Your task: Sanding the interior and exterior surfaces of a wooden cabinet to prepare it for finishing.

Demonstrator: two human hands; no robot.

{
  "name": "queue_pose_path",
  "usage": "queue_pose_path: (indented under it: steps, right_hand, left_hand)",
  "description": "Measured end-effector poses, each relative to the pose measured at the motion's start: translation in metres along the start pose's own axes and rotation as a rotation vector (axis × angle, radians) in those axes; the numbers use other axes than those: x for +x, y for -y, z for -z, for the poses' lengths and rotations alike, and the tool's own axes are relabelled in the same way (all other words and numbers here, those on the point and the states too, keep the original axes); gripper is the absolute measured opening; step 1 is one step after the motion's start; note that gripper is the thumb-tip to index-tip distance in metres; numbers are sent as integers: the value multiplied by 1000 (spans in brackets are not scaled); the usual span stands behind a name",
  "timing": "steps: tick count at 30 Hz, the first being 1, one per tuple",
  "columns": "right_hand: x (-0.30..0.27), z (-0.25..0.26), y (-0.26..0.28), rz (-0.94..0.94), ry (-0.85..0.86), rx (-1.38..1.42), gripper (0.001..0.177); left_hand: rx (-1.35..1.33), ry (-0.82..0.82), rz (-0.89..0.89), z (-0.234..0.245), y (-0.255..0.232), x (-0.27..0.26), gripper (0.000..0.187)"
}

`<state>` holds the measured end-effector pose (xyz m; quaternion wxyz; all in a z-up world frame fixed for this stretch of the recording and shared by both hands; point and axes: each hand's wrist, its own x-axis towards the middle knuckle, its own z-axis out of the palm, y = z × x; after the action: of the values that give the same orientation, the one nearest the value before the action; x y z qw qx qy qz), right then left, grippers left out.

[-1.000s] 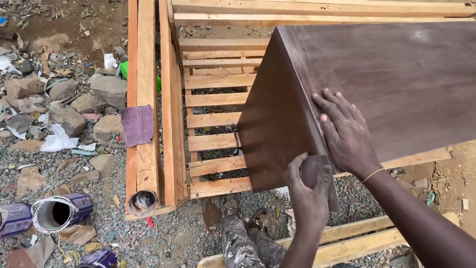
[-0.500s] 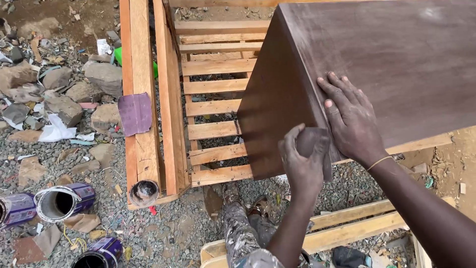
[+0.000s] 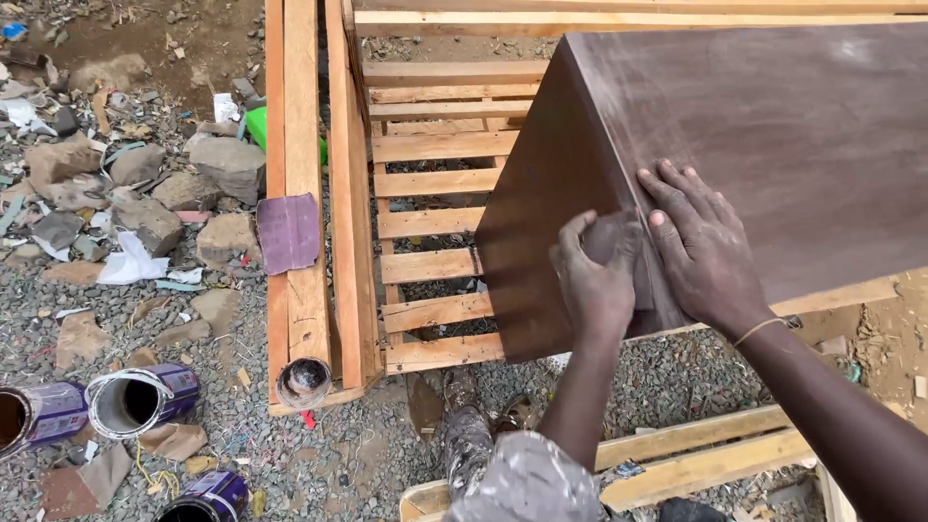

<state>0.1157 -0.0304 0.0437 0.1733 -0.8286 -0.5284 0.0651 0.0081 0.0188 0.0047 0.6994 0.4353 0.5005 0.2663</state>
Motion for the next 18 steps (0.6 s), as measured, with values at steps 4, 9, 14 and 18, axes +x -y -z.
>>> queue_pose_path:
  steps: [4,9,14,18]
  right_hand:
    - [-8,0,-1,-3,-10,-14,48]
    - [-11,5,2,-19,-9,-28,47]
    - [-11,9,7,-58,9,-3,48]
    - [0,12,4,-13,-29,34,47]
  left_hand:
    - [36,54,85,8,-5,-49,64]
    - [7,109,188,8,6,-48,74]
    - [-11,-27,-8,-12,-15,35,70]
    - [10,104,55,11,6,-52,74]
